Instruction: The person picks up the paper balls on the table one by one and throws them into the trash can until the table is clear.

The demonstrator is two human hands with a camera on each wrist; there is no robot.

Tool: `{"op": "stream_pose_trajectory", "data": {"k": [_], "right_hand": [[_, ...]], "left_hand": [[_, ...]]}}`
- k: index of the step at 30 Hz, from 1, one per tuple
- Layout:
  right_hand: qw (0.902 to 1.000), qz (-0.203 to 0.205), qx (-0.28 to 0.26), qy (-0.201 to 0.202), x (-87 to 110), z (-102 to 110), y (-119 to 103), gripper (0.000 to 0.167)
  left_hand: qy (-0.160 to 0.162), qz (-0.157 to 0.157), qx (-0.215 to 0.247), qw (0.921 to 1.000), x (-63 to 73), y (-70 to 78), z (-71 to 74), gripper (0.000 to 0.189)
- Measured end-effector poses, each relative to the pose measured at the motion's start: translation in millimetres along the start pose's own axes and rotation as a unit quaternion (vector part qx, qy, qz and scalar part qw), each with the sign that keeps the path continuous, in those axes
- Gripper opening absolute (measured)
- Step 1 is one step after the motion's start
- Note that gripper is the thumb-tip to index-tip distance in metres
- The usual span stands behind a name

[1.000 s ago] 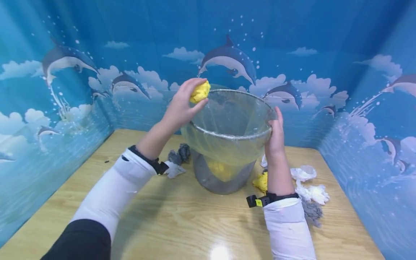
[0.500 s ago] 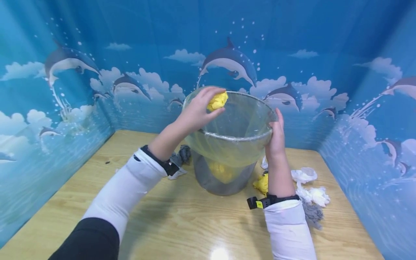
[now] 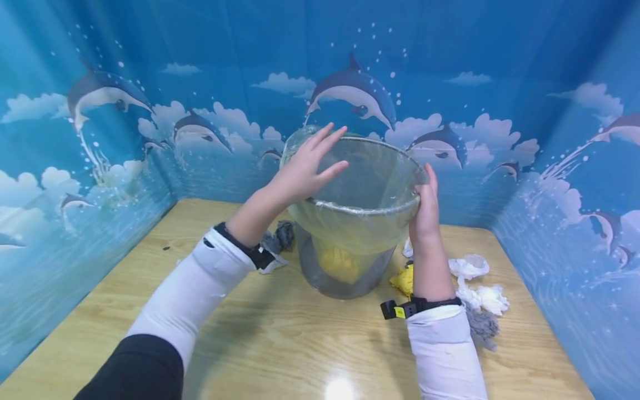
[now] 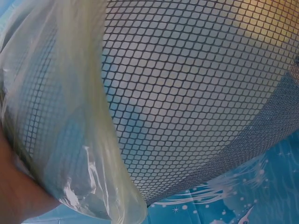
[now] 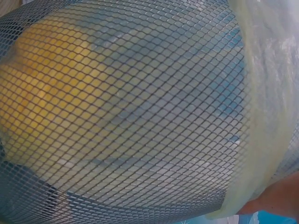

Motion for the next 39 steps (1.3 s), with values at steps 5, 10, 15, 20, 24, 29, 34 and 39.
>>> {"op": "stream_pose_trajectory", "data": {"k": [5, 10, 15, 20, 24, 29, 34, 39], "right_hand": [[1.0, -0.001, 0.001, 0.003, -0.6, 1, -1, 0.063], [1.0, -0.001, 0.001, 0.001, 0.0, 0, -1, 0.063], [1.0, 0.003, 0.001, 0.003, -0.1, 0, -2, 0.063], [1.0, -0.001, 0.002, 0.004, -0.1, 0, -2, 0.063], [1.0, -0.005, 0.004, 0.005, 0.5, 0, 0, 0.063], [1.0, -0.003, 0.001, 0.004, 1.5, 1, 1, 0.063], [1.0, 0.001, -0.003, 0.0, 1.2, 1, 1, 0.062], [1.0, 0.003, -0.005, 0.001, 0.4, 1, 0, 0.063]], "left_hand": [[-0.001, 0.003, -0.002, 1.0, 0.1, -1.0, 0.1, 0.068], [0.003, 0.013, -0.006, 0.9999, 3.5, -4.4, 1.1, 0.066], [0.009, 0.022, -0.004, 0.9997, 7.8, -7.6, 3.8, 0.066], [0.018, 0.02, 0.0, 0.9996, 10.7, -10.5, 5.3, 0.065], [0.034, 0.016, 0.001, 0.9993, 16.1, -14.2, 7.9, 0.062], [0.049, 0.013, -0.005, 0.9987, 27.6, -21.3, 11.1, 0.061], [0.058, 0.025, -0.015, 0.9979, 42.2, -31.8, 15.7, 0.064], [0.062, 0.042, -0.023, 0.9969, 59.3, -44.7, 22.5, 0.066]]}}
Point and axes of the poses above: each hand's wrist, its own x-axis away from the middle knuckle, its own z-axis out of the back of the hand, y = z × x, the point moved 8 cm from there along -x, towards the middle knuckle, and after that the axes turned 15 degrees about -z, right-handed, at the moved point
